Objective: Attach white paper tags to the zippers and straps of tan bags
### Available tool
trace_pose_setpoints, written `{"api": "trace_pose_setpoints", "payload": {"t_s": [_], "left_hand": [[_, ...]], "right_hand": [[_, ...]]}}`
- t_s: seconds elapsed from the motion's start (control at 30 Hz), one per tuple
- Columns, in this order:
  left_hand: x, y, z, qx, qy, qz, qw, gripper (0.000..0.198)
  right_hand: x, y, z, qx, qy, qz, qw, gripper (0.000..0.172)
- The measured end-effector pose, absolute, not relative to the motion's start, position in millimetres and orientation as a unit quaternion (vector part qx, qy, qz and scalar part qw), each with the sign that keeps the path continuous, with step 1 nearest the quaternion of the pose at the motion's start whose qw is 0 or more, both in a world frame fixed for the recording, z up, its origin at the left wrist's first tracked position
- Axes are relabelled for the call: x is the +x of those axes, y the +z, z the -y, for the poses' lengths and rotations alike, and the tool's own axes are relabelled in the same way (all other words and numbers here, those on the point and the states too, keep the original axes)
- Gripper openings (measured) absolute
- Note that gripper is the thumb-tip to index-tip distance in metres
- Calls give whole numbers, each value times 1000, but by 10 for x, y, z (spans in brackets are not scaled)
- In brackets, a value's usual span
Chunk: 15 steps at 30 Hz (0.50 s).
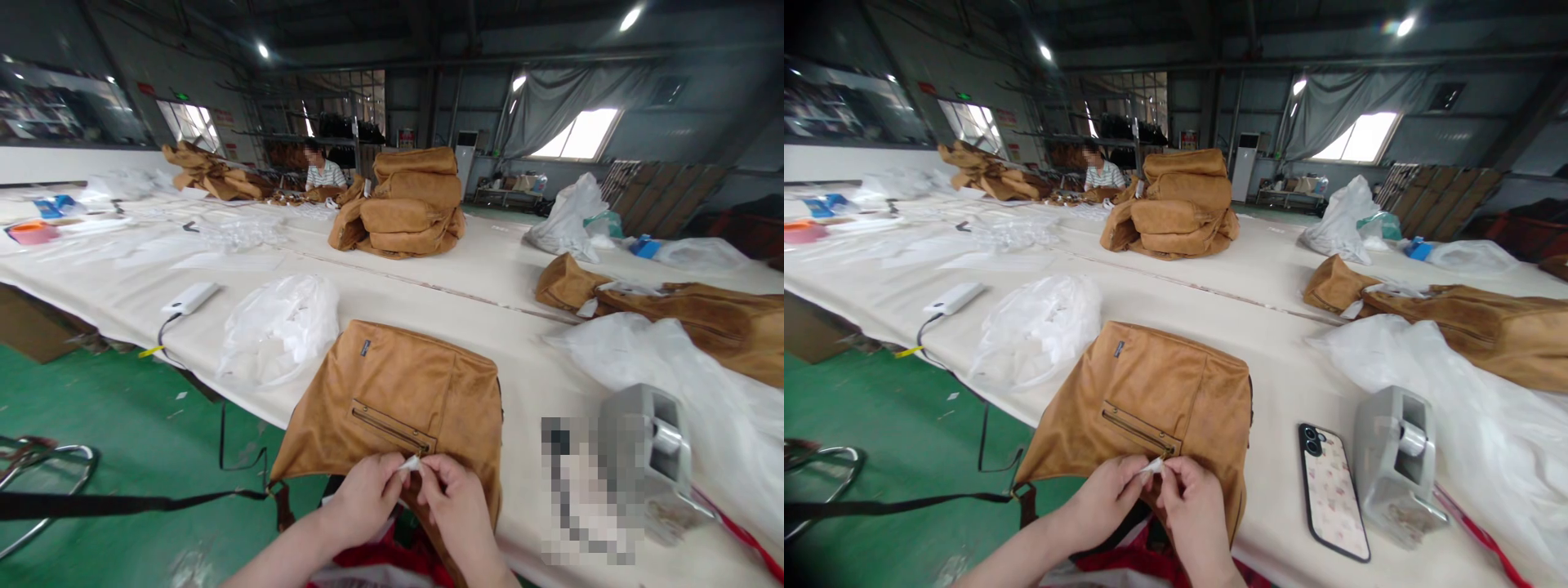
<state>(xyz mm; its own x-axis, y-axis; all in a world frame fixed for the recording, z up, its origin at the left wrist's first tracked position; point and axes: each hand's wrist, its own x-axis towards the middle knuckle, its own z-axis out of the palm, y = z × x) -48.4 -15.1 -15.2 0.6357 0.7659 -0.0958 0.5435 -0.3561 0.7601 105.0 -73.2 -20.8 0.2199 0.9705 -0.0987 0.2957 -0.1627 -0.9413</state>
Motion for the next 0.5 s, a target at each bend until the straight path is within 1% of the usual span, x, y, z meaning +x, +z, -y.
{"api": "trace_pose_setpoints", "payload": {"t_s": [0.13, 0.23, 0.3, 0.43, 0.5], "left_hand": [[-445, -125, 160, 747, 155, -386, 518, 30], [-433, -116, 167, 718, 163, -395, 550, 27], [-443, -121, 161, 712, 163, -406, 550, 26], [-471, -150, 135, 712, 160, -410, 547, 30], [-475, -160, 126, 715, 159, -405, 547, 32]], "right_hand": [[1032, -261, 766, -668, 327, 512, 430, 30], [1080, -286, 793, -701, 273, 486, 445, 29], [1175, -235, 845, -711, 282, 460, 452, 30], [1583, 8, 1159, -676, 372, 468, 432, 35], [1891, 130, 1431, -682, 372, 474, 416, 35]]}}
